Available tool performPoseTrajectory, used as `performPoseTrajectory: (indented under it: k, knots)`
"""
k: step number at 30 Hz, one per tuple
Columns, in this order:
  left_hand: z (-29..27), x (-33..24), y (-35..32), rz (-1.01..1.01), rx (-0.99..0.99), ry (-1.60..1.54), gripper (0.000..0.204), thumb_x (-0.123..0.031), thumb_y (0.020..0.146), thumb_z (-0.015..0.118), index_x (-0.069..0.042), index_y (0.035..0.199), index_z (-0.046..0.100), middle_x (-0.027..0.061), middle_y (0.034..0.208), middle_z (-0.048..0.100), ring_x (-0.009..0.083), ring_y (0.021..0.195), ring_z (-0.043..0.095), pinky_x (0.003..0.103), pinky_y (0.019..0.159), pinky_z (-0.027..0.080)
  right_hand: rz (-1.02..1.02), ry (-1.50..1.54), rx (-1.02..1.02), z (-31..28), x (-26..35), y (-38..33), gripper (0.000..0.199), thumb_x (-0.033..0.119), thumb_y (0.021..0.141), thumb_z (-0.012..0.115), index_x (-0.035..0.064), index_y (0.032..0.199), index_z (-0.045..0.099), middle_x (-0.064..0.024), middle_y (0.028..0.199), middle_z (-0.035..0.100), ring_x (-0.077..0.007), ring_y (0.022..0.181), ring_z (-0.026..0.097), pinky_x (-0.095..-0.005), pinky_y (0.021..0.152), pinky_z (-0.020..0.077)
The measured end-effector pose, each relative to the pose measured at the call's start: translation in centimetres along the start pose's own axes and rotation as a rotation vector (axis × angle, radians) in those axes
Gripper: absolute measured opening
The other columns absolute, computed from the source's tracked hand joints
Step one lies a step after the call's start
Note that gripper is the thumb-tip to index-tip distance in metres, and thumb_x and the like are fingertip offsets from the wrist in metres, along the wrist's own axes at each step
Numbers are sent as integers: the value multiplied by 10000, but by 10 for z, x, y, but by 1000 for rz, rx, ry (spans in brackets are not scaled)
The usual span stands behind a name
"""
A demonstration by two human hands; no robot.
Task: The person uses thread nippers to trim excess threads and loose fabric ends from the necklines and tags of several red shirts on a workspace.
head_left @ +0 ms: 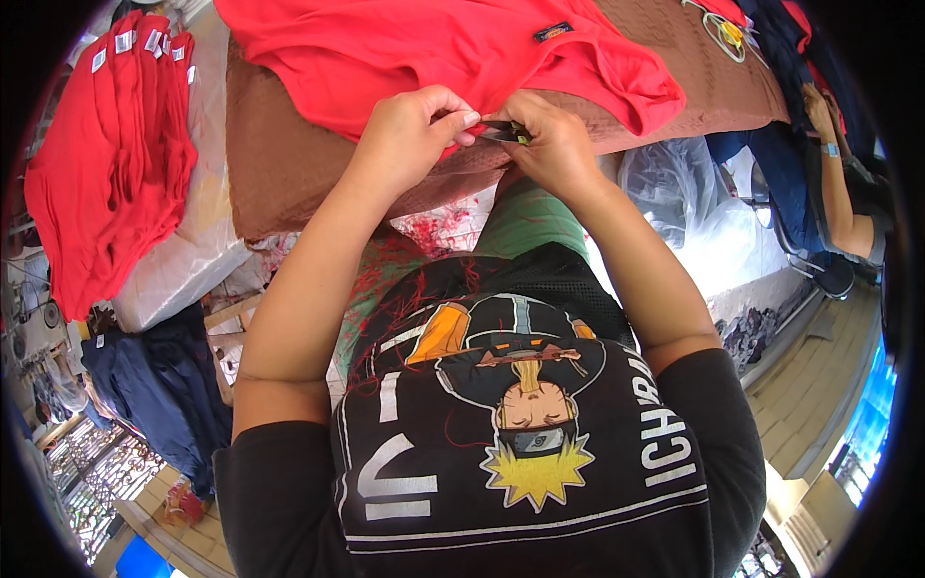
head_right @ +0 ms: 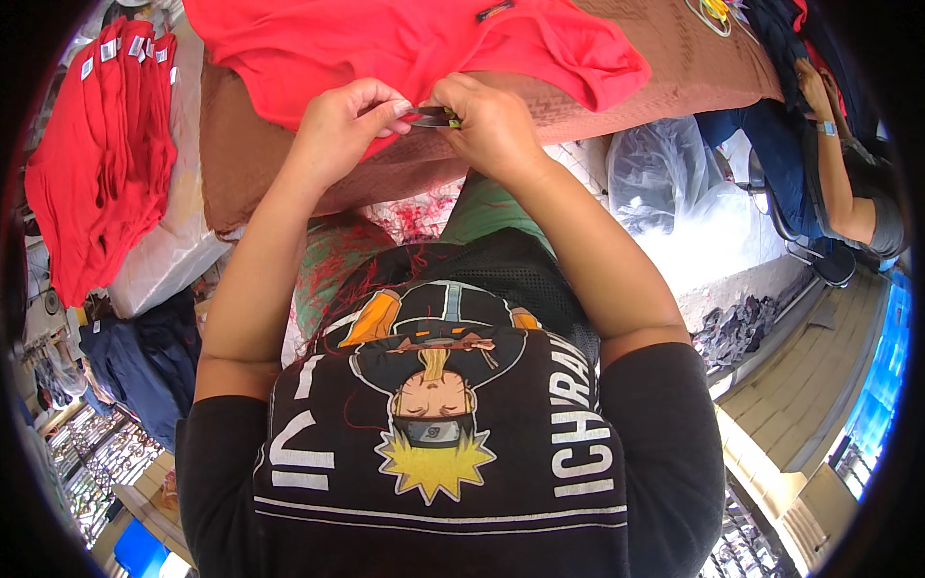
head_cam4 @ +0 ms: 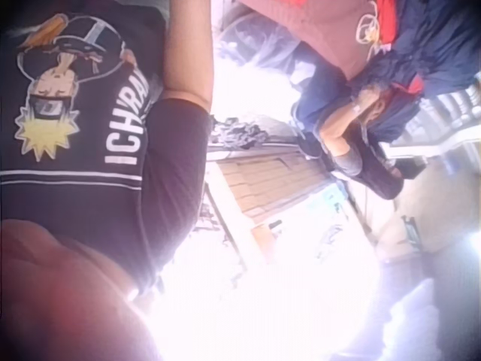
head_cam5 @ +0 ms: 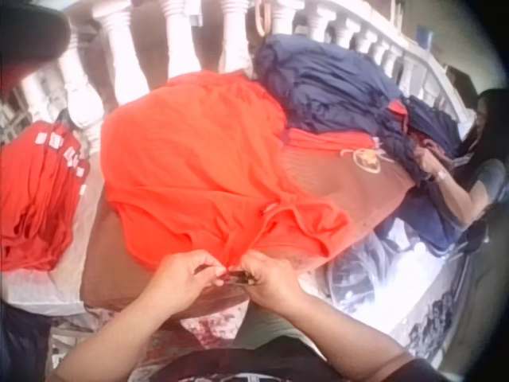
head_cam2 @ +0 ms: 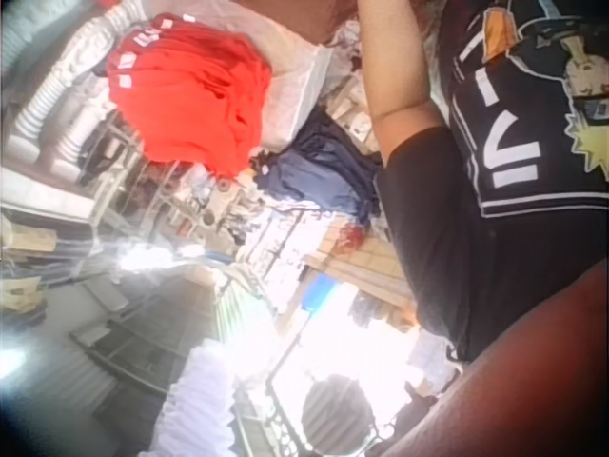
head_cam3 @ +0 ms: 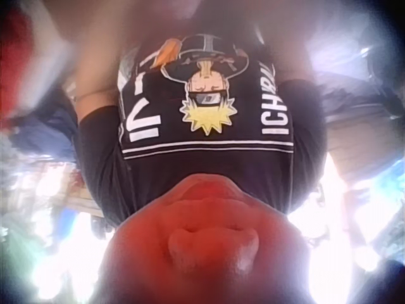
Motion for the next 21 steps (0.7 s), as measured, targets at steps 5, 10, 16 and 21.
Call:
performPoseTrajectory:
  k: [5,10,16,21]
  knots:
    - [-4,0,-3,91,-95,-44,178,-166,905,630,7,942,650,138,817,701,189,764,714,304,664,534,136,223,156,-17,10,9,198,110,819,714,34,986,639,-87,854,630,-188,768,622,-295,718,491]
    - [-3,-2,-3,77,-85,-61,179,-168,908,627,5,948,645,136,818,701,190,765,715,302,665,535,33,217,160,-23,8,11,227,229,837,697,49,951,619,-113,815,646,-272,746,636,-351,672,492]
    - [-3,-2,-3,82,-90,-21,179,-180,911,626,-5,938,646,134,815,701,185,754,714,303,657,536,10,210,192,-18,6,14,185,217,853,670,51,925,629,-118,811,646,-280,747,642,-363,654,485]
    - [-3,-3,-3,111,-103,2,187,-194,902,638,-12,939,648,131,804,701,187,734,711,305,645,536,-17,156,223,-13,13,18,172,208,842,670,56,911,628,-115,815,650,-298,752,641,-379,651,483]
Point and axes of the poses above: each hand's wrist, its own y-axis towards the middle knuckle, its own z-axis out of the palm, x = y × z, the point moved 10 cm from there along y, towards the middle knuckle
